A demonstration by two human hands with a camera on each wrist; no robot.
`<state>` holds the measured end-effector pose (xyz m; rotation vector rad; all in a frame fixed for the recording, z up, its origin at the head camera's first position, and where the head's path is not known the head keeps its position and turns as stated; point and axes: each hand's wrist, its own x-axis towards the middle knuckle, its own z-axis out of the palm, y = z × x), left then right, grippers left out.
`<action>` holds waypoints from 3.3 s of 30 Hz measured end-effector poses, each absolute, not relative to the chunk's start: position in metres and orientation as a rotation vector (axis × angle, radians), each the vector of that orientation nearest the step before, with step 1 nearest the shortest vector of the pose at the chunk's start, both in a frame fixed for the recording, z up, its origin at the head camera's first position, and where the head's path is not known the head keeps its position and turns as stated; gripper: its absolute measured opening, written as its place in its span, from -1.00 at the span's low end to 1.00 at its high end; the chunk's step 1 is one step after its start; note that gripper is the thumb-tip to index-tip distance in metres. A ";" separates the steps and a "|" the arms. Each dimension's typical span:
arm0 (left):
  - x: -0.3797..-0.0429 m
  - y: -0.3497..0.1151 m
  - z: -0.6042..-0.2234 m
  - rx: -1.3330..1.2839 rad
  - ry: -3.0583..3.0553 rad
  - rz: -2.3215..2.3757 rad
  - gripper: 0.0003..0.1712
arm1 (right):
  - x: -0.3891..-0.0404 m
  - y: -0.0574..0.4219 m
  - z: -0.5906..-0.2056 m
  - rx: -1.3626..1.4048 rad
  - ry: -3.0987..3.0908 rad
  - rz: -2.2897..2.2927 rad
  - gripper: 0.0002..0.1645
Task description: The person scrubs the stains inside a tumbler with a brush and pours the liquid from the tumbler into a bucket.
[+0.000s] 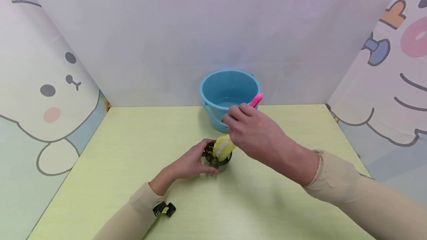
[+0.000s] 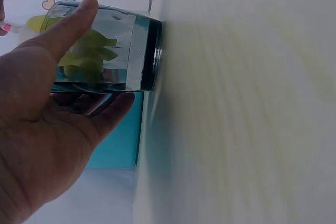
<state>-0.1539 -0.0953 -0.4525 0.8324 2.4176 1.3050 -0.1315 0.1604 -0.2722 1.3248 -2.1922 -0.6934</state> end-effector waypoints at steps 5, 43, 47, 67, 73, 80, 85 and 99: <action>-0.154 -0.095 -0.452 0.832 2.410 1.309 0.06 | -0.130 0.162 -0.269 1.326 -2.211 -0.694 -0.35; -0.155 -0.093 -0.455 0.821 2.410 1.304 0.08 | -0.137 0.172 -0.291 1.311 -2.338 -0.423 -0.28; -0.154 -0.093 -0.454 0.823 2.408 1.308 0.06 | -0.138 0.171 -0.295 1.292 -2.326 -0.405 -0.31; -0.152 -0.093 -0.452 0.791 2.418 1.292 0.02 | -0.137 0.170 -0.289 1.224 -2.290 -0.534 -0.23; -0.152 -0.093 -0.452 0.782 2.416 1.286 0.01 | -0.136 0.172 -0.283 1.219 -2.278 -0.554 -0.22; -0.152 -0.093 -0.452 0.779 2.429 1.262 0.05 | -0.133 0.176 -0.275 1.227 -2.268 -0.563 -0.33; -0.153 -0.093 -0.452 0.784 2.430 1.260 0.05 | -0.130 0.177 -0.268 1.231 -2.310 -0.604 -0.29; -0.152 -0.093 -0.451 0.775 2.422 1.260 0.05 | -0.122 0.183 -0.255 1.249 -2.377 -0.653 -0.19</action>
